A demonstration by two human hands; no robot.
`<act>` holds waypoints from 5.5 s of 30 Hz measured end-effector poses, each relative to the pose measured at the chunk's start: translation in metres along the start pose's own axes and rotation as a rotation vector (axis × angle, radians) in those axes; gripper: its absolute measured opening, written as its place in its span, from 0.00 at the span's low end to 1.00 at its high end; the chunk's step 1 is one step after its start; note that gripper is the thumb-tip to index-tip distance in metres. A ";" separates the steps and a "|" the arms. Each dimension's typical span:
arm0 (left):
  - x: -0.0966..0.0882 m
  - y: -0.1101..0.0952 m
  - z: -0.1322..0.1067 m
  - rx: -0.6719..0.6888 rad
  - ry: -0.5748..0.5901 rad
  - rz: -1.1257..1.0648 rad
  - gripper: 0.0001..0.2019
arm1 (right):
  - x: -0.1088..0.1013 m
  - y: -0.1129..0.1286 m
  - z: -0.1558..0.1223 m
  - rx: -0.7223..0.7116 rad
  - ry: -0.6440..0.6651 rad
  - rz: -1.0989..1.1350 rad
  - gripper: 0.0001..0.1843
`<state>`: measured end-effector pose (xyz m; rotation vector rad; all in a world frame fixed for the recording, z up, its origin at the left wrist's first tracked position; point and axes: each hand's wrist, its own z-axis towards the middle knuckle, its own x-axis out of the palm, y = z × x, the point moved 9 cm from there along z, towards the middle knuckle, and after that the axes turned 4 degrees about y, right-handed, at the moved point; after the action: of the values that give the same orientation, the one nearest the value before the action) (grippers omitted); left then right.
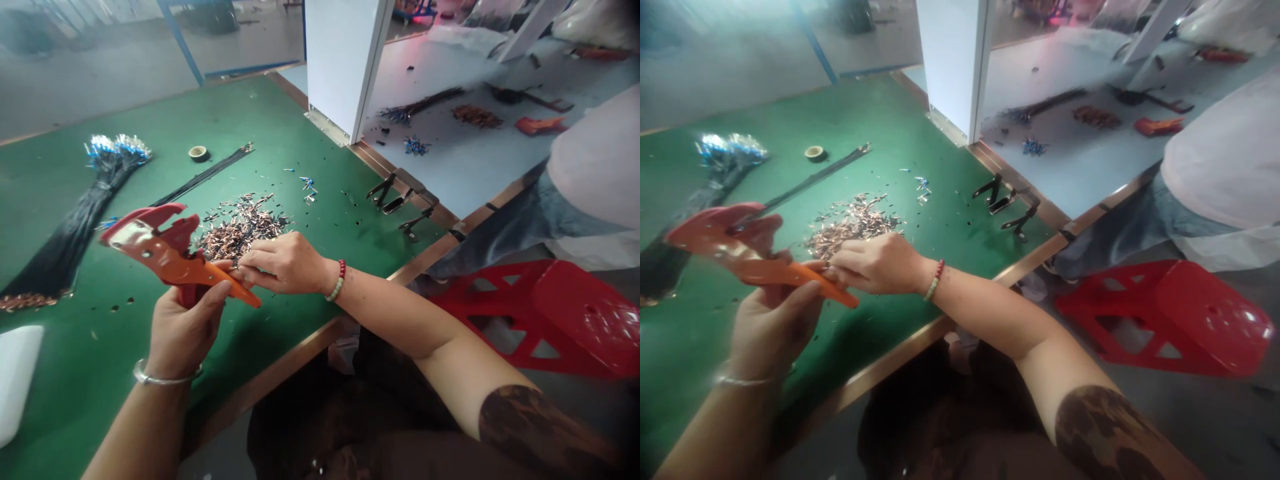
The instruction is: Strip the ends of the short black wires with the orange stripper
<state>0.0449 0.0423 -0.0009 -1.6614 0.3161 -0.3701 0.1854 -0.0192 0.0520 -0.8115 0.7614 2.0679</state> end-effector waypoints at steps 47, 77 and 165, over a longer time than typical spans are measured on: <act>0.019 0.007 0.006 -0.033 0.297 0.220 0.16 | -0.028 -0.045 -0.005 0.247 -0.239 0.182 0.12; 0.020 0.000 0.002 0.025 0.146 0.415 0.14 | -0.035 -0.049 -0.005 0.300 -0.263 0.082 0.14; 0.018 0.006 0.002 -0.019 0.083 0.371 0.18 | -0.023 -0.058 -0.004 0.324 -0.156 0.090 0.16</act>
<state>0.0621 0.0354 -0.0063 -1.5678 0.6793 -0.1567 0.2459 -0.0022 0.0529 -0.4381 1.0262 1.9871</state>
